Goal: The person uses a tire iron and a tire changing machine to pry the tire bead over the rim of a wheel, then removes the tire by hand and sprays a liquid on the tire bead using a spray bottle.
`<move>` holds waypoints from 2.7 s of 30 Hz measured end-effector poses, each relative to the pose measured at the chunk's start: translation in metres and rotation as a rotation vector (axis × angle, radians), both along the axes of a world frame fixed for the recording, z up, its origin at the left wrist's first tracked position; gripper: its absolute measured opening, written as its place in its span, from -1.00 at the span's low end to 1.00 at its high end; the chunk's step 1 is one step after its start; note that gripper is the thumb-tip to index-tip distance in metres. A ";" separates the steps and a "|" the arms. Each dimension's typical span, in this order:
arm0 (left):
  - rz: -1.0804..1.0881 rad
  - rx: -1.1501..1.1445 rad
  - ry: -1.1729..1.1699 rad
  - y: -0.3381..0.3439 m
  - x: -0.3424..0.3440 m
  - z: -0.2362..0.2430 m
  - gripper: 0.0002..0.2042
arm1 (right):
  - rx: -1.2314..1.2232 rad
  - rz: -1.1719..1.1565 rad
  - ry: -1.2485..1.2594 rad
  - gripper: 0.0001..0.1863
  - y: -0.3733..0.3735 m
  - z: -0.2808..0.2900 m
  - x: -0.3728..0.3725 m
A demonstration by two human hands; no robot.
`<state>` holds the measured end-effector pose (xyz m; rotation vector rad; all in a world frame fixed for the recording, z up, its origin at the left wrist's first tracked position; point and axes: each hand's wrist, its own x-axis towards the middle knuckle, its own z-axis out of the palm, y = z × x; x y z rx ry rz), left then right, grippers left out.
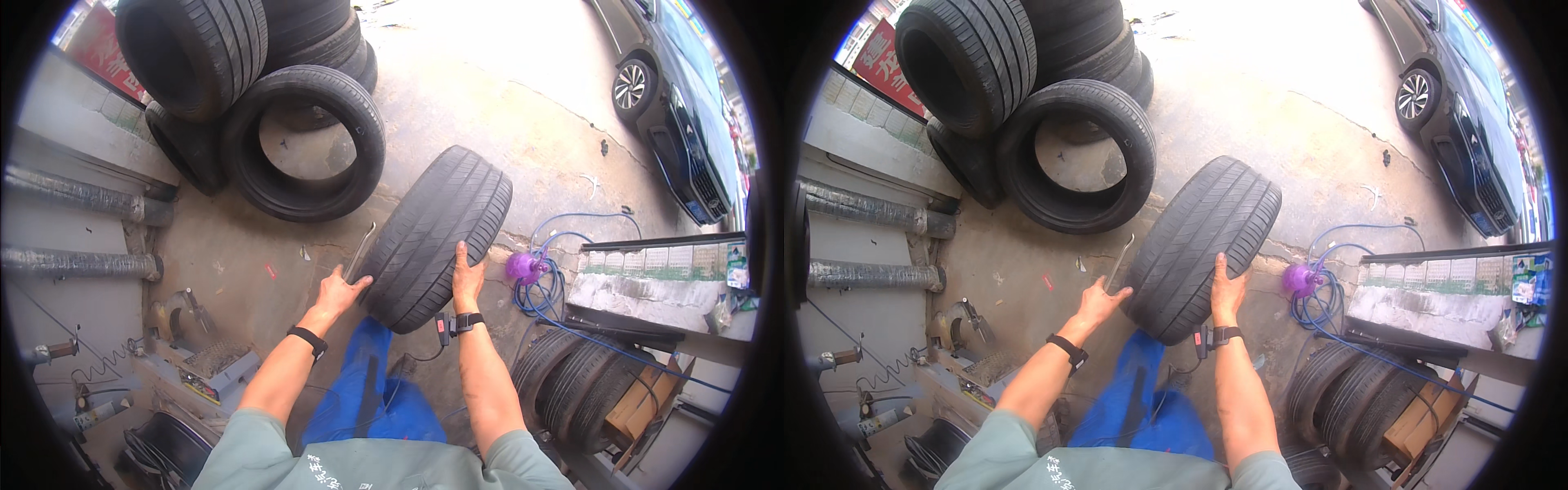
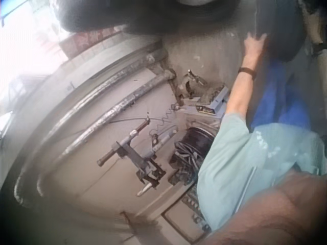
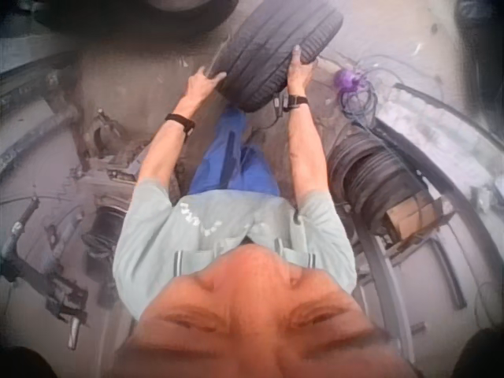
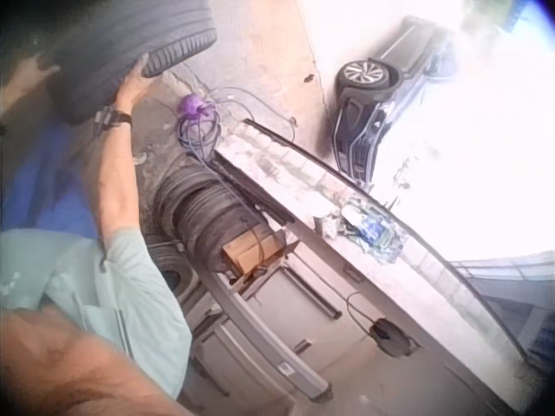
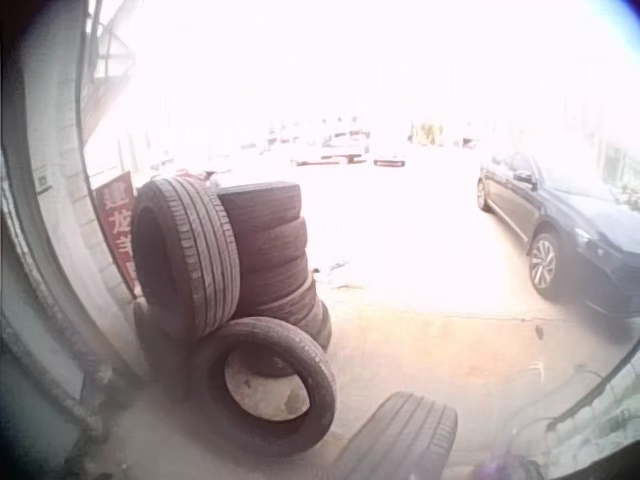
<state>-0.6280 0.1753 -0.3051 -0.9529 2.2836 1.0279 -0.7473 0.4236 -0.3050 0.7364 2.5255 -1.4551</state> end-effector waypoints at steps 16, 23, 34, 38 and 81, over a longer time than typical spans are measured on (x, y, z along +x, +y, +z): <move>-0.067 0.109 -0.031 0.020 -0.250 -0.004 0.09 | 0.309 0.151 -0.006 0.12 -0.014 -0.006 -0.240; 0.107 0.010 -0.031 0.045 -0.373 0.009 -0.02 | -0.169 0.503 -0.168 0.09 0.014 0.005 -0.356; 0.354 0.053 0.319 0.074 -0.446 0.030 -0.51 | 0.392 0.562 -0.115 0.05 0.049 -0.007 -0.460; 0.357 0.042 0.389 0.051 -0.463 0.064 -0.53 | 0.033 0.701 -0.220 -0.03 0.048 -0.006 -0.565; 1.039 -0.264 0.043 0.100 -0.370 0.191 -0.70 | 0.175 0.904 -0.206 -0.05 -0.226 -0.024 -0.746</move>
